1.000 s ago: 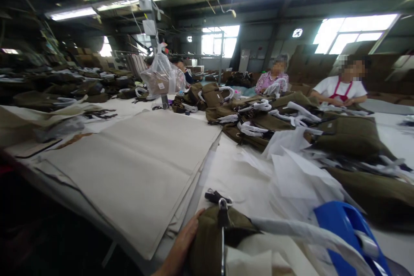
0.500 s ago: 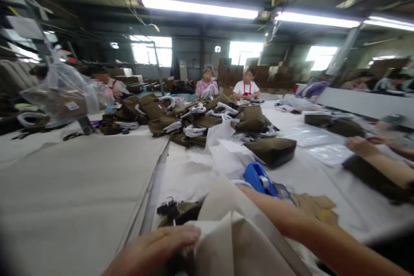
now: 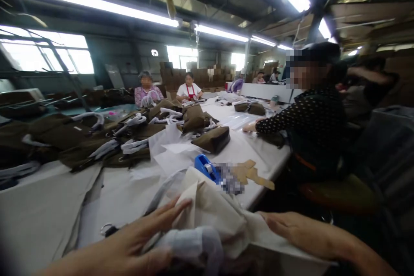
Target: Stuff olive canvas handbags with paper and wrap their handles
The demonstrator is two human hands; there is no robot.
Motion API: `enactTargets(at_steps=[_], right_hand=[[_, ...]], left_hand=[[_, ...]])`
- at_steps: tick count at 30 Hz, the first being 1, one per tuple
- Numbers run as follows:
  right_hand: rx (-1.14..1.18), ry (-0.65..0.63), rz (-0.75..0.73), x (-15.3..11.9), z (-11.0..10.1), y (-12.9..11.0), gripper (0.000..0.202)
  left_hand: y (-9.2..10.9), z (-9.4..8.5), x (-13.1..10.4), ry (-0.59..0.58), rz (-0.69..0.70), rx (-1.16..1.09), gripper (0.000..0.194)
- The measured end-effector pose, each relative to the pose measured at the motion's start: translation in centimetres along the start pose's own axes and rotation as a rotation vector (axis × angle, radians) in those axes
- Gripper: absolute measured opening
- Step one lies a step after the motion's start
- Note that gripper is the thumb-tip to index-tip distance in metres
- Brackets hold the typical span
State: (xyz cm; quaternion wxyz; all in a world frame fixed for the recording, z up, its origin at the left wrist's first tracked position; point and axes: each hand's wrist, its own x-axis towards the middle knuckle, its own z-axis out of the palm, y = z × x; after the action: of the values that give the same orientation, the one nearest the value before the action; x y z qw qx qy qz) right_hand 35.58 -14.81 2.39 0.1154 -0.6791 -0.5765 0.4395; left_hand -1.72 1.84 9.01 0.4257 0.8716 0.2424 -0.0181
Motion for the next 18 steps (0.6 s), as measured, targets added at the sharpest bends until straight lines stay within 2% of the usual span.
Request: enactTargets(at_steps=[2,4,6,8,10,11,13,15,18], right_hand=[[0.122,-0.067,-0.042,-0.8,0.9,0.4,0.065],[0.266,-0.067,-0.107,-0.7,1.5,0.0,0.070],[0.458,-0.013,-0.190,0.2,2.3,-1.2,0.067],[0.688,0.011,-0.308,1.7,3.6,-2.9,0.061],[0.900,-0.081,-0.472,3.6,5.4,-5.0,0.063],[0.969,-0.120,-0.540,4.5,6.4,-6.0,0.066],[1.028,-0.137,-0.640,5.8,8.0,-7.9,0.069],[1.032,-0.173,-0.684,6.2,8.8,-9.3,0.073],[0.958,-0.289,-0.722,5.7,8.4,-10.0,0.078]], left_hand=[[-0.6,-0.7,1.7,-0.129,0.025,-0.144,0.071],[-1.2,-0.6,3.5,-0.160,0.073,-0.202,0.072],[-1.7,0.5,5.2,-0.132,0.089,-0.163,0.085],[-2.6,2.8,6.6,-0.097,0.130,-0.092,0.109],[-3.8,5.7,7.7,0.006,0.220,-0.054,0.127],[-4.6,7.0,8.2,0.113,0.267,-0.061,0.135],[-6.1,9.1,8.8,0.353,0.315,-0.093,0.124],[-7.1,9.9,8.7,0.530,0.337,-0.096,0.106],[-7.3,9.3,6.8,0.609,0.338,-0.032,0.087]])
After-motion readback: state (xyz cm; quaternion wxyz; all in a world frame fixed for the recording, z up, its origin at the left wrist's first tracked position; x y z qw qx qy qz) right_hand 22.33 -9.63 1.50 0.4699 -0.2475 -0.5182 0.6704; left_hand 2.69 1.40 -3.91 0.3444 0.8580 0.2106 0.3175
